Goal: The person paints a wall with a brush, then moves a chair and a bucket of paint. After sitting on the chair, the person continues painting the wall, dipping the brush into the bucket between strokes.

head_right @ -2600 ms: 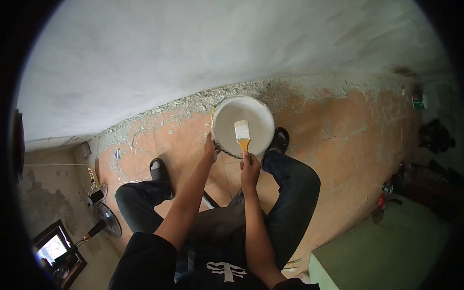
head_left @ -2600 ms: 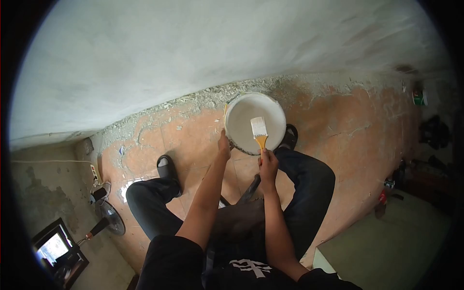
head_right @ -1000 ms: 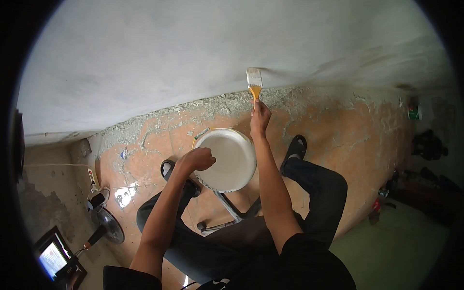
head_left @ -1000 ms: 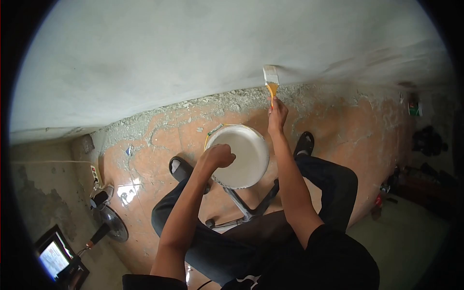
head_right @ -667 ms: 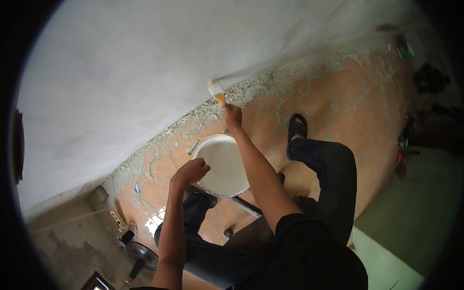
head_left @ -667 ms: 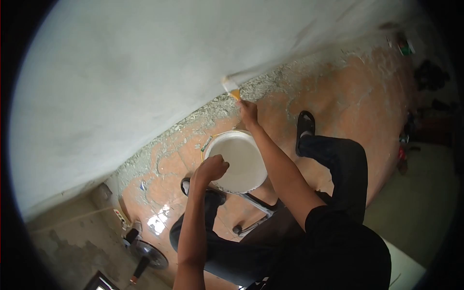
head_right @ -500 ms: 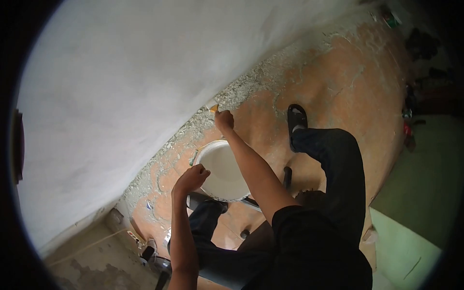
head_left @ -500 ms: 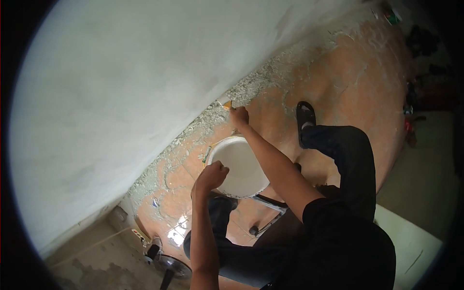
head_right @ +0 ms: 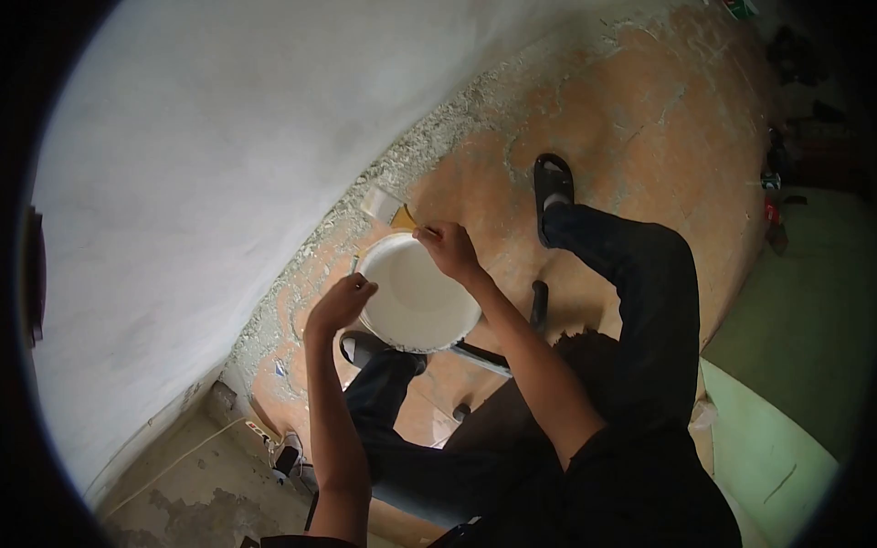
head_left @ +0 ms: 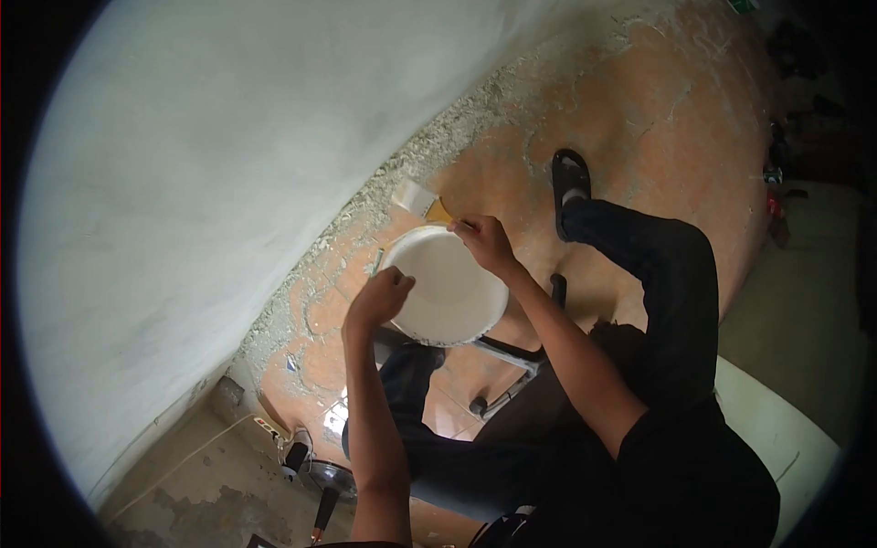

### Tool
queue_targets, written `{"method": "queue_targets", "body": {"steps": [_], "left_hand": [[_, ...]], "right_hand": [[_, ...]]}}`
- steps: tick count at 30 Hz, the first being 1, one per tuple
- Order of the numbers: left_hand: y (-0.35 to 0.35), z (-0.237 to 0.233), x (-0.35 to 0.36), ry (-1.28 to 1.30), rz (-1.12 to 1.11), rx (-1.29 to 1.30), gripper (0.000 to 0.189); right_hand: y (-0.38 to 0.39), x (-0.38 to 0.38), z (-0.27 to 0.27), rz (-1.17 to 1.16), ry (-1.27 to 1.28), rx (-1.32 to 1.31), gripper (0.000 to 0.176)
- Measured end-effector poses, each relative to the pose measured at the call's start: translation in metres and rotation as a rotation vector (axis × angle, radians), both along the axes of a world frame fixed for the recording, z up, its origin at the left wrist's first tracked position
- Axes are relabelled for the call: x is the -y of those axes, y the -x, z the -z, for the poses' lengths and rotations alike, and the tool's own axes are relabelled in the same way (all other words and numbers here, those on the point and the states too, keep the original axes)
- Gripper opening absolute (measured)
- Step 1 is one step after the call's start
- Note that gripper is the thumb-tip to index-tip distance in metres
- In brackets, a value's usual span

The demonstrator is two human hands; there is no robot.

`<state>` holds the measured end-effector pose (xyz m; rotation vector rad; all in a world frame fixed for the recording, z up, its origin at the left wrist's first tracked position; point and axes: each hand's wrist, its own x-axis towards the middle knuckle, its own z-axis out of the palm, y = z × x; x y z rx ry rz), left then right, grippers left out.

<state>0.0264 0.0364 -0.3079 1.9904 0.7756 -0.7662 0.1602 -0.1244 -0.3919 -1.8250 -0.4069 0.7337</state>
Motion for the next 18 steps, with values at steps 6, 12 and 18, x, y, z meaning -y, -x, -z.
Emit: {"method": "queue_targets", "body": {"steps": [6,12,18], "left_hand": [[0.015,0.004,-0.009,-0.077,-0.061,-0.073,0.039],[0.013,0.004,-0.009,-0.058,-0.060,-0.079,0.039],[-0.003,-0.006,-0.009,-0.053,-0.066,-0.024,0.038]], "right_hand": [[0.039,0.051,0.020,-0.522,0.475,-0.193,0.031],[0.073,0.020,0.079,-0.635,0.890,-0.072,0.028],[0.076,0.008,0.091,-0.708,0.924,-0.013,0.024]]}}
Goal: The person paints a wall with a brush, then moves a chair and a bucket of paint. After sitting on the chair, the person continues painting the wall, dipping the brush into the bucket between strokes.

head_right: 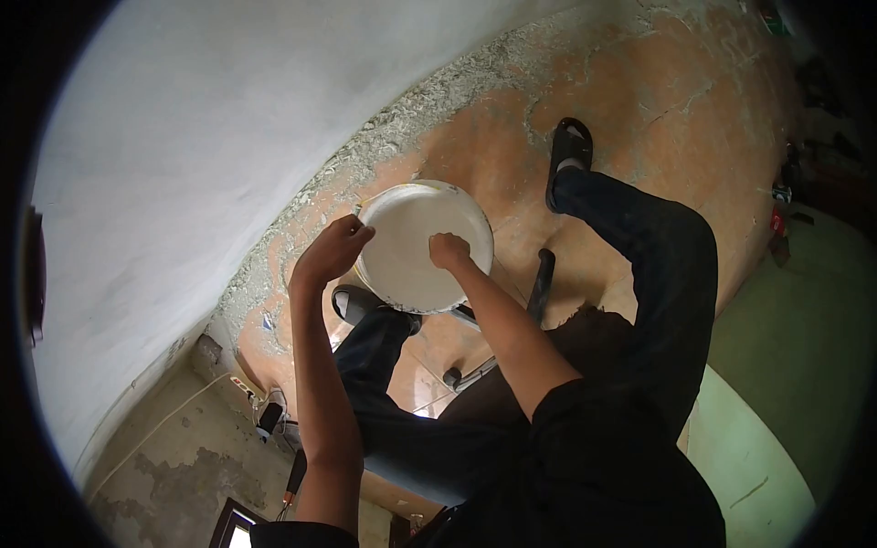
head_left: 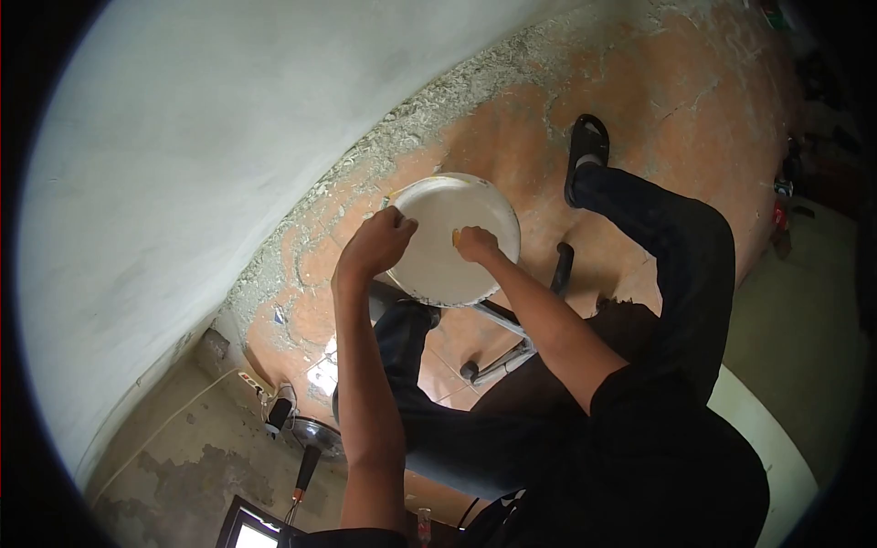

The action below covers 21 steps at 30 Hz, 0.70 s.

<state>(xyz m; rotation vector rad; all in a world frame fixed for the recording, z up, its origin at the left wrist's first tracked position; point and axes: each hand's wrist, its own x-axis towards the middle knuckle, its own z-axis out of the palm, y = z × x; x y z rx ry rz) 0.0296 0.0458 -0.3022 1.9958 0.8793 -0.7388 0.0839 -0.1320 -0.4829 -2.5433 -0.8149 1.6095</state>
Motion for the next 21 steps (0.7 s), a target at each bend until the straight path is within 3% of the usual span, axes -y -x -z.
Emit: {"method": "queue_targets", "body": {"steps": [7,10,14,17,21], "left_hand": [[-0.004,0.001,-0.001,0.045,0.025,0.049,0.040],[0.001,-0.003,-0.002,0.005,0.041,0.054,0.040],[0.007,0.007,-0.004,-0.025,0.039,0.084,0.040],[0.008,0.006,-0.007,-0.027,0.053,0.109,0.040],[0.007,0.010,-0.004,-0.048,0.081,0.080,0.040]], "right_hand": [[-0.036,0.017,-0.065,-0.325,-0.083,0.106,0.023],[-0.053,0.023,-0.109,-0.331,-0.084,0.105,0.025],[-0.066,0.064,-0.105,-0.358,-0.255,0.137,0.025],[-0.063,0.094,-0.085,-0.448,-0.107,0.199,0.024],[-0.049,0.094,-0.103,-0.485,-0.230,0.228,0.020]]}}
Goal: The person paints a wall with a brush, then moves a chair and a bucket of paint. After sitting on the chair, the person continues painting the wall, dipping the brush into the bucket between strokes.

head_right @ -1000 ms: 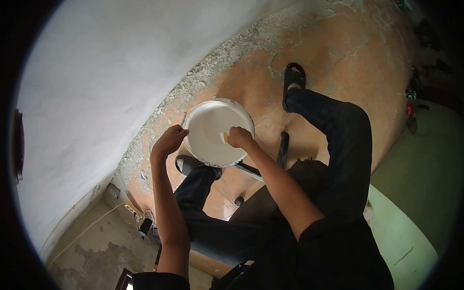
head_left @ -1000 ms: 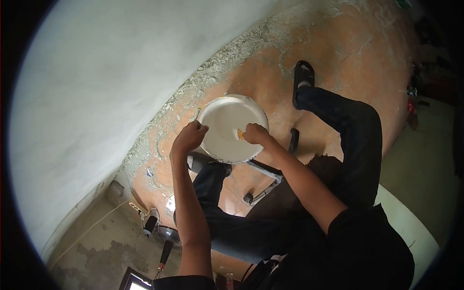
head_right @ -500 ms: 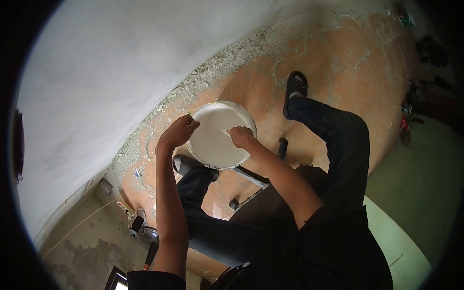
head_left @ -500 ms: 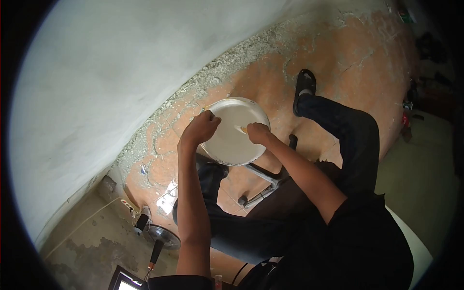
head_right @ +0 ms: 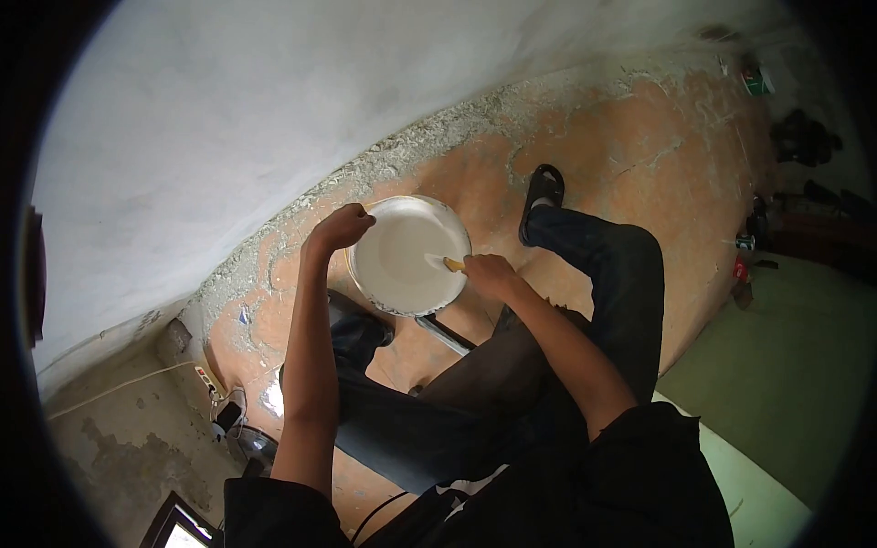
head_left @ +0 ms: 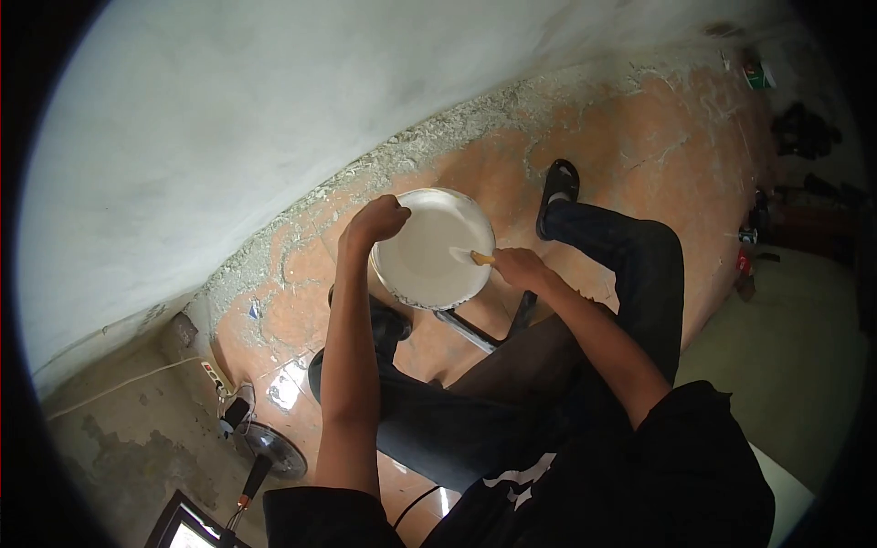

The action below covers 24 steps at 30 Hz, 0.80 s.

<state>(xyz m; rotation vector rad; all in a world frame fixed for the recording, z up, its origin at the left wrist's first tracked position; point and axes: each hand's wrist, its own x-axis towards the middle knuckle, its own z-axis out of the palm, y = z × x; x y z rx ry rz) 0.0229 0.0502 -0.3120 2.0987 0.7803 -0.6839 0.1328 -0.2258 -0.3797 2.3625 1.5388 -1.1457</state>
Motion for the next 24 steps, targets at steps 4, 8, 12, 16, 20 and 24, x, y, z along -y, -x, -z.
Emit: {"method": "queue_targets", "body": {"steps": [4,8,12,16,20,24], "left_hand": [[0.004,0.002,-0.001,0.026,-0.030,0.018,0.041],[0.002,-0.004,-0.002,0.003,-0.025,0.071,0.037],[0.003,-0.004,-0.007,0.005,-0.026,0.023,0.042],[0.004,0.005,-0.005,-0.004,-0.039,0.038,0.041],[0.000,0.005,-0.003,0.007,-0.016,0.030,0.041],[0.000,0.002,-0.003,-0.004,-0.017,0.027,0.041]], "right_hand": [[0.010,-0.008,-0.024,0.075,-0.027,-0.048,0.019],[0.003,0.008,0.006,0.022,0.086,0.023,0.021],[0.000,0.007,0.013,0.086,-0.004,-0.018,0.021],[0.000,0.013,0.007,0.147,0.044,-0.005,0.020],[-0.001,0.016,0.012,0.176,0.038,-0.007,0.021],[0.004,0.009,-0.002,0.247,0.011,-0.109,0.023]]}}
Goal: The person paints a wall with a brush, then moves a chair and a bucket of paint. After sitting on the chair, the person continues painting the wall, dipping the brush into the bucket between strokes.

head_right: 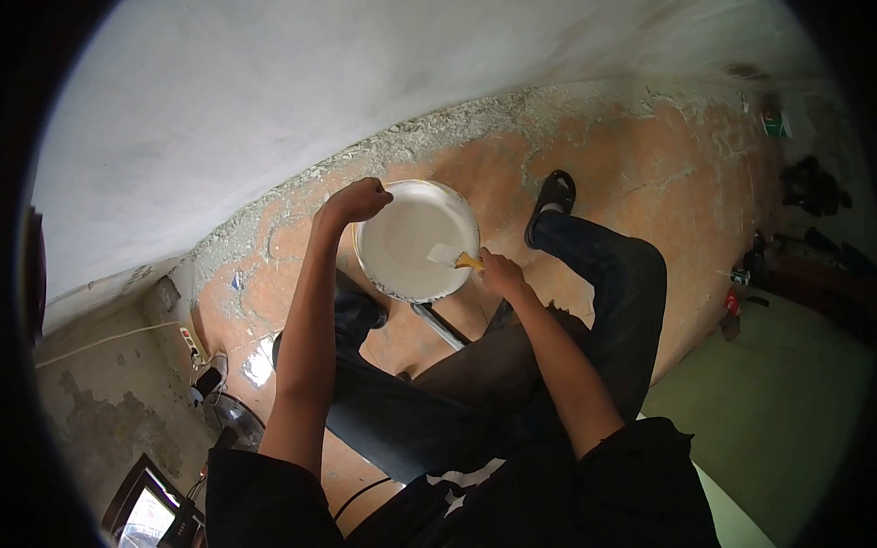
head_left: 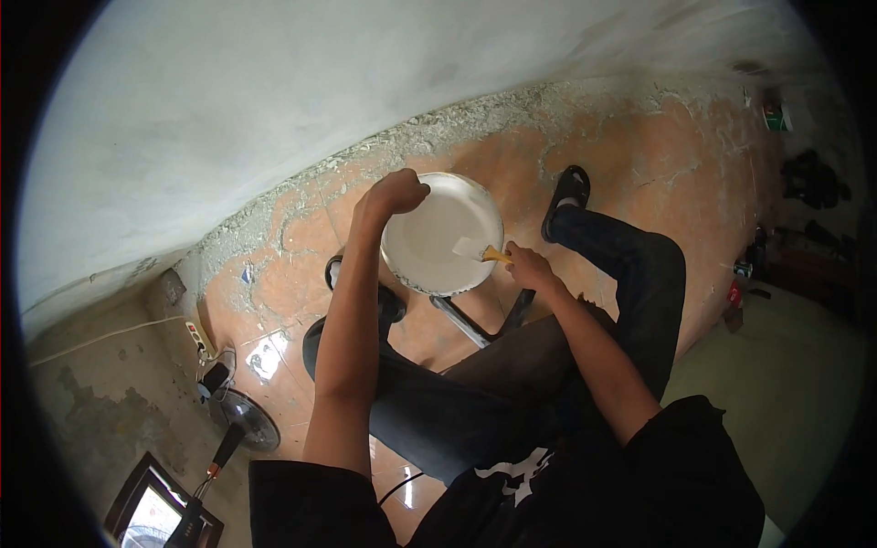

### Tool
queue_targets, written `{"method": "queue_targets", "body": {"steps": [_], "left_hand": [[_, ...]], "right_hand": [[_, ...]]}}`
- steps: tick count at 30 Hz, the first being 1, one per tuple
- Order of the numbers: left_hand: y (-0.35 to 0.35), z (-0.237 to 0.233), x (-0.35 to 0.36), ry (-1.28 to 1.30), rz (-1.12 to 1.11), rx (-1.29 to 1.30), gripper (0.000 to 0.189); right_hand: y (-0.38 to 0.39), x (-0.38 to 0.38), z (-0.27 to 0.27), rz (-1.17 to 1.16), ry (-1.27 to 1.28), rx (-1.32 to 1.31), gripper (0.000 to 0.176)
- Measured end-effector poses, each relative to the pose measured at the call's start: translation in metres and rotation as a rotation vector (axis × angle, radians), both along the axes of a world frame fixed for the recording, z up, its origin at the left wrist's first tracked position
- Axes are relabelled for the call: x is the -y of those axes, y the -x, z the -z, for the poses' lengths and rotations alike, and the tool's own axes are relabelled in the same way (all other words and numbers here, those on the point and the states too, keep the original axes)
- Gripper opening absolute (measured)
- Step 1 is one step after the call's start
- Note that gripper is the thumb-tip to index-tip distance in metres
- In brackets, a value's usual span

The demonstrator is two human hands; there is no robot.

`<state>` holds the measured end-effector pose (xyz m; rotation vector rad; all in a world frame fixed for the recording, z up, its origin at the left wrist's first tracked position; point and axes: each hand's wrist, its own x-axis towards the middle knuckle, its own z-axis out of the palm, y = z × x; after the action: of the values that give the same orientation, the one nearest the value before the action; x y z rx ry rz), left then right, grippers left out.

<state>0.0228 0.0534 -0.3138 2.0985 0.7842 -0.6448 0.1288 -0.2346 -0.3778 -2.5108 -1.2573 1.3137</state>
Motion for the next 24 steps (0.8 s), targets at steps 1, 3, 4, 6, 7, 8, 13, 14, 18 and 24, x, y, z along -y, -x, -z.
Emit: {"method": "queue_targets", "body": {"steps": [1,3,4,6,7,8,13,14,18,24], "left_hand": [[0.000,0.001,0.000,0.000,-0.004,0.002,0.041],[0.000,0.003,0.001,-0.014,0.003,0.011,0.041],[-0.001,0.003,0.000,-0.015,0.001,0.013,0.041],[-0.001,0.004,0.002,-0.007,-0.007,0.025,0.041],[0.000,0.005,0.002,-0.004,-0.010,0.020,0.041],[-0.001,0.005,0.001,-0.001,-0.011,0.012,0.042],[-0.002,0.002,0.002,0.000,0.005,0.008,0.042],[-0.002,0.001,0.002,-0.005,-0.006,0.017,0.042],[-0.003,0.009,0.002,0.001,0.007,0.034,0.040],[-0.001,0.009,0.005,-0.029,-0.017,0.090,0.037]], "right_hand": [[0.000,0.004,0.010,0.002,0.118,0.051,0.025],[-0.002,0.012,0.028,0.005,0.234,0.108,0.029],[-0.003,0.014,0.034,-0.013,0.241,0.117,0.030],[-0.001,0.014,0.036,-0.035,0.251,0.119,0.032],[-0.001,0.012,0.030,-0.008,0.199,0.107,0.032],[0.000,0.010,0.025,0.019,0.149,0.096,0.032],[0.002,0.003,0.018,0.031,0.165,0.131,0.030],[0.004,0.001,0.016,0.067,0.134,0.108,0.029],[0.010,0.003,0.016,0.024,0.178,0.091,0.028],[0.009,0.001,0.019,0.038,0.053,0.043,0.026]]}}
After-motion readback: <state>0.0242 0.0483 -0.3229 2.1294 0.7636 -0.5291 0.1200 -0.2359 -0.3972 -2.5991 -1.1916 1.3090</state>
